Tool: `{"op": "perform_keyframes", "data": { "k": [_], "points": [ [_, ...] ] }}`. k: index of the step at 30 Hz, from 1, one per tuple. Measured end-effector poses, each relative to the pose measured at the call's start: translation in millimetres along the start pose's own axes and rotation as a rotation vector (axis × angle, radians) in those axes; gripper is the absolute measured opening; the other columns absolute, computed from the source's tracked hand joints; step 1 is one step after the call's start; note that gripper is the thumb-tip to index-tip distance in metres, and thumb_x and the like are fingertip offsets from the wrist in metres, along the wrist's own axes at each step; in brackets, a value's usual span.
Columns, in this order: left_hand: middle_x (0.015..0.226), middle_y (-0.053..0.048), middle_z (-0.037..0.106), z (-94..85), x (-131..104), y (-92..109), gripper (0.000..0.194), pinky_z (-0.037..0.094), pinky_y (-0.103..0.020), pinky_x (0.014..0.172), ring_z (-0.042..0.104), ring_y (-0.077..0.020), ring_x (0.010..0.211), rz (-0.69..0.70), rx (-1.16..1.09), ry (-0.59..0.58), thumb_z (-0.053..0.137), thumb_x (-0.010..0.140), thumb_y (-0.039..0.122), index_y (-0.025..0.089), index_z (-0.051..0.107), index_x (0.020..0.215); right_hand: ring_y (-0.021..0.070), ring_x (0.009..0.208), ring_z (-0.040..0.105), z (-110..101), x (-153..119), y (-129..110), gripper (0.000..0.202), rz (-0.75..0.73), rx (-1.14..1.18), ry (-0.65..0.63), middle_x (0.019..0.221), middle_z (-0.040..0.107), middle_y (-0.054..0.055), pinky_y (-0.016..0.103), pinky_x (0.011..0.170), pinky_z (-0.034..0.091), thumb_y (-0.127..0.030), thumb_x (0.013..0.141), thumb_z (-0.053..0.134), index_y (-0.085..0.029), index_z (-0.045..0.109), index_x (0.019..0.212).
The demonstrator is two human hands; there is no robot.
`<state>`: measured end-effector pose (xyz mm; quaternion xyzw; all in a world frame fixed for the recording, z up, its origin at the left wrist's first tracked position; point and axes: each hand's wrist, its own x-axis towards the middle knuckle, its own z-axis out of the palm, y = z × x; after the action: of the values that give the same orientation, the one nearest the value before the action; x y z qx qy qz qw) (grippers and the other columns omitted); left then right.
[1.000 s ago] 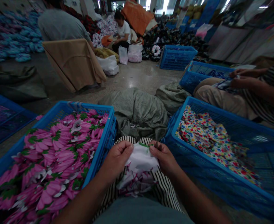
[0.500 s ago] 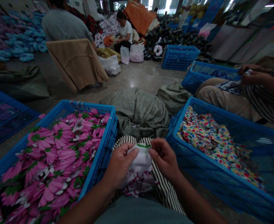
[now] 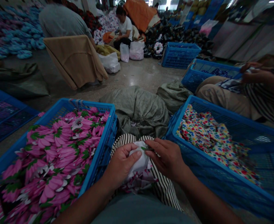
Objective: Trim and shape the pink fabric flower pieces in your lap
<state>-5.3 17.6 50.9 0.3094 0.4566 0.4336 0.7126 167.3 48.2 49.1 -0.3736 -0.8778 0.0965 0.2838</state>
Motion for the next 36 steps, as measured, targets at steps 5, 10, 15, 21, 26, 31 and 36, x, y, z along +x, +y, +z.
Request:
{"op": "perform_keyframes", "data": {
  "k": [5, 10, 15, 21, 26, 31, 36],
  "points": [
    [0.056, 0.003, 0.056, 1.8, -0.1, 0.1, 0.02, 0.034, -0.018, 0.045, 0.046, -0.007, 0.046, -0.019, 0.05, -0.014, 0.065, 0.069, 0.031, 0.013, 0.058, 0.071, 0.0148, 0.062, 0.055, 1.3, -0.7, -0.1, 0.021, -0.051, -0.02, 0.057, 0.073, 0.062, 0.005, 0.025, 0.056, 0.039, -0.024, 0.084, 0.052, -0.014, 0.057, 0.102],
    [0.059, 0.002, 0.057, 0.7, 1.2, -2.2, 0.019, 0.034, -0.019, 0.048, 0.047, -0.0076, 0.048, -0.037, 0.093, -0.018, 0.064, 0.07, 0.031, 0.013, 0.059, 0.074, 0.014, 0.061, 0.056, 1.6, -1.4, -1.9, 0.018, -0.067, -0.012, 0.089, 0.072, 0.063, 0.005, 0.025, 0.057, 0.04, -0.022, 0.084, 0.052, -0.015, 0.059, 0.099],
    [0.062, 0.001, 0.058, 0.8, -0.8, -3.3, 0.016, 0.036, -0.018, 0.049, 0.049, -0.0077, 0.05, -0.036, 0.069, -0.016, 0.064, 0.07, 0.029, 0.013, 0.06, 0.074, 0.0131, 0.06, 0.054, 1.8, -4.5, 6.6, 0.017, 0.095, 0.252, 0.128, 0.069, 0.06, 0.003, 0.024, 0.056, 0.039, -0.02, 0.083, 0.051, -0.017, 0.061, 0.096],
    [0.058, 0.001, 0.058, -3.0, 7.9, -7.1, 0.021, 0.035, -0.019, 0.045, 0.047, -0.0084, 0.046, -0.075, -0.049, -0.043, 0.066, 0.068, 0.033, 0.014, 0.058, 0.072, 0.0109, 0.054, 0.048, 27.1, -16.9, 12.7, 0.031, 0.596, 1.156, -0.034, 0.068, 0.056, 0.0, 0.021, 0.048, 0.038, -0.039, 0.072, 0.06, -0.016, 0.06, 0.094],
    [0.052, 0.005, 0.051, -35.3, 36.0, -12.9, 0.021, 0.036, -0.018, 0.051, 0.046, -0.0085, 0.05, 0.208, 0.161, 0.436, 0.066, 0.066, 0.035, 0.015, 0.06, 0.064, 0.0079, 0.046, 0.038, 34.8, -18.7, 11.7, 0.022, 0.798, 1.091, 0.213, 0.053, 0.046, -0.005, 0.019, 0.044, 0.03, -0.036, 0.071, 0.062, -0.016, 0.056, 0.064],
    [0.09, -0.007, 0.066, -19.6, 25.1, -20.5, 0.03, 0.044, -0.025, 0.075, 0.06, -0.0165, 0.082, 0.112, 0.063, 0.181, 0.061, 0.073, 0.039, 0.015, 0.064, 0.091, 0.0103, 0.052, 0.044, 35.5, -11.3, 6.4, 0.005, 0.593, 0.708, 0.19, 0.057, 0.05, -0.003, 0.021, 0.05, 0.034, -0.02, 0.07, 0.06, -0.017, 0.059, 0.066],
    [0.075, -0.006, 0.068, 14.9, 20.4, -34.3, 0.017, 0.049, -0.027, 0.069, 0.064, -0.0167, 0.07, -0.06, -0.411, 0.171, 0.066, 0.069, 0.022, 0.013, 0.062, 0.083, 0.0149, 0.065, 0.056, 43.7, -13.3, -2.3, 0.011, 0.602, 1.074, 0.029, 0.073, 0.064, 0.003, 0.025, 0.059, 0.042, -0.023, 0.074, 0.057, -0.018, 0.058, 0.084]
  ]
}}
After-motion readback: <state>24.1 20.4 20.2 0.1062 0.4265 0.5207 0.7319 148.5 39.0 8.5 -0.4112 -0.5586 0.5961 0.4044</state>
